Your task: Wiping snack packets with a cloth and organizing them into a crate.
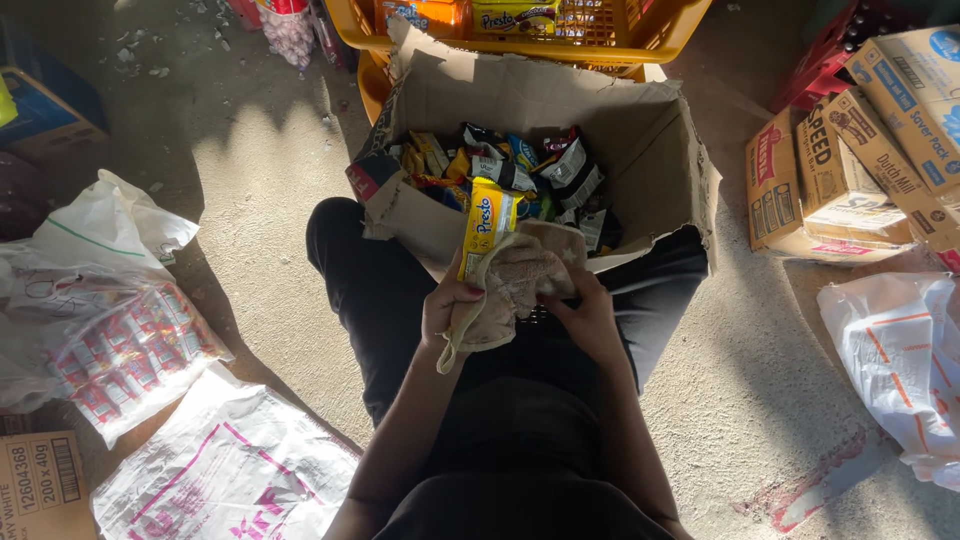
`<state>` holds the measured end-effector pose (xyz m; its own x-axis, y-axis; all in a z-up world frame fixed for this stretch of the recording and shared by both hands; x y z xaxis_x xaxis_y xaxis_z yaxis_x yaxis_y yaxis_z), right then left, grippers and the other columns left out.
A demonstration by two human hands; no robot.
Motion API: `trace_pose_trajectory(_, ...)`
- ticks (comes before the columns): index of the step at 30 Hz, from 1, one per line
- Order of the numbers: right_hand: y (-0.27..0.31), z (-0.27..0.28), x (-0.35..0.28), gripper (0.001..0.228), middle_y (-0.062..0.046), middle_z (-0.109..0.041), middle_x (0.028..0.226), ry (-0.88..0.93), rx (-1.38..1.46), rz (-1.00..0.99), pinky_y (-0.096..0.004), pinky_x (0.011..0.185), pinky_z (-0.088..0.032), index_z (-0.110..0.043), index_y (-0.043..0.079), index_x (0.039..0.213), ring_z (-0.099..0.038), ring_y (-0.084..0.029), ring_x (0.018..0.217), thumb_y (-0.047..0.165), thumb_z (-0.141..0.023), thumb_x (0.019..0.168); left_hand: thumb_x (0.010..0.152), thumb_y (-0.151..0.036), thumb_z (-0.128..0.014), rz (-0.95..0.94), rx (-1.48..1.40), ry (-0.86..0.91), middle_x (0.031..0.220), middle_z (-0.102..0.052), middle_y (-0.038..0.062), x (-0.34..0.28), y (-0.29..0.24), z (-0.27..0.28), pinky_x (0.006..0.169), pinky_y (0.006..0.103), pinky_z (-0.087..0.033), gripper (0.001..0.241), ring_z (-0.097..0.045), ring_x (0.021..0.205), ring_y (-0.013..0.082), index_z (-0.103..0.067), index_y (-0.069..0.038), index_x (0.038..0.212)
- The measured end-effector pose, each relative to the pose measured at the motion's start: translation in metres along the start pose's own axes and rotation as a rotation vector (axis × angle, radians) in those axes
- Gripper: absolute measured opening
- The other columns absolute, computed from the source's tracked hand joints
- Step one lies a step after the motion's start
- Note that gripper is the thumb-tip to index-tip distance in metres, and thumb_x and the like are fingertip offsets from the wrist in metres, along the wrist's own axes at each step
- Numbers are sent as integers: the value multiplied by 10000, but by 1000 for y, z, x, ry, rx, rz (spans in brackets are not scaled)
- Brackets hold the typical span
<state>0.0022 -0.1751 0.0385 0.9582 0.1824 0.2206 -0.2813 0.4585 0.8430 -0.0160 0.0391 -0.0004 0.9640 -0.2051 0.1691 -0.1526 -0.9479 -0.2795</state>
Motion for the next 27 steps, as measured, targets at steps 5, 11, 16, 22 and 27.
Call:
trace_pose_trajectory(5,-36,41,-3,289,-115,-611,1249,-140,593,89,-418,1015,-523,-701,-33,1142,-607,-232,1142,75,-748,878,741,89,-427,-18,297,-67,1433,-553,213,13,-13,-41,1052,371,-516,937,-610,1250,270,-241,-64,1646)
trace_pose_trajectory(11,74,40,-7,646,-180,-516,1532,-297,673,374,-447,1290,-374,-481,-54,1438,-474,-308,1495,191,-707,884,1003,-196,-457,105,-195,-95,1379,-578,172,17,14,-62,1050,415,-542,590,-619,1236,268,-334,-74,1567)
trace_pose_trajectory(16,124,-30,-33,915,-223,-464,1512,-280,-137,618,-551,1241,-270,-307,30,1448,-381,-440,1481,185,-865,740,1094,-364,-469,99,-12,-96,1386,-580,149,10,43,-31,1066,389,-532,581,-625,1243,254,-357,-9,1540)
trace_pose_trajectory(22,87,10,19,738,-219,-413,1597,-411,268,361,-380,1207,-448,-246,-7,1594,-514,-276,1443,73,-719,1033,1117,-239,-543,80,411,-53,1312,-535,102,2,54,-49,799,332,-467,745,-540,1014,199,-234,-159,1791)
trace_pose_trajectory(27,52,66,46,401,-98,-625,1226,-696,333,268,-296,999,-515,-524,-10,1322,-605,-180,1131,-5,-741,985,789,55,-651,83,366,44,1420,-579,104,2,29,-112,1054,367,-528,945,-623,1260,194,-247,-108,1628)
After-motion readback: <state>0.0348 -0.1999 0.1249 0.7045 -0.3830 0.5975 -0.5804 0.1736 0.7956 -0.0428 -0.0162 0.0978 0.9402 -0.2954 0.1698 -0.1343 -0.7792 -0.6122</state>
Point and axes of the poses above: each hand's wrist, its own x-axis towards the middle knuckle, its own z-axis out of the back of the hand, y = z × x, the point moved 5 cm from there along x, towards the middle knuckle
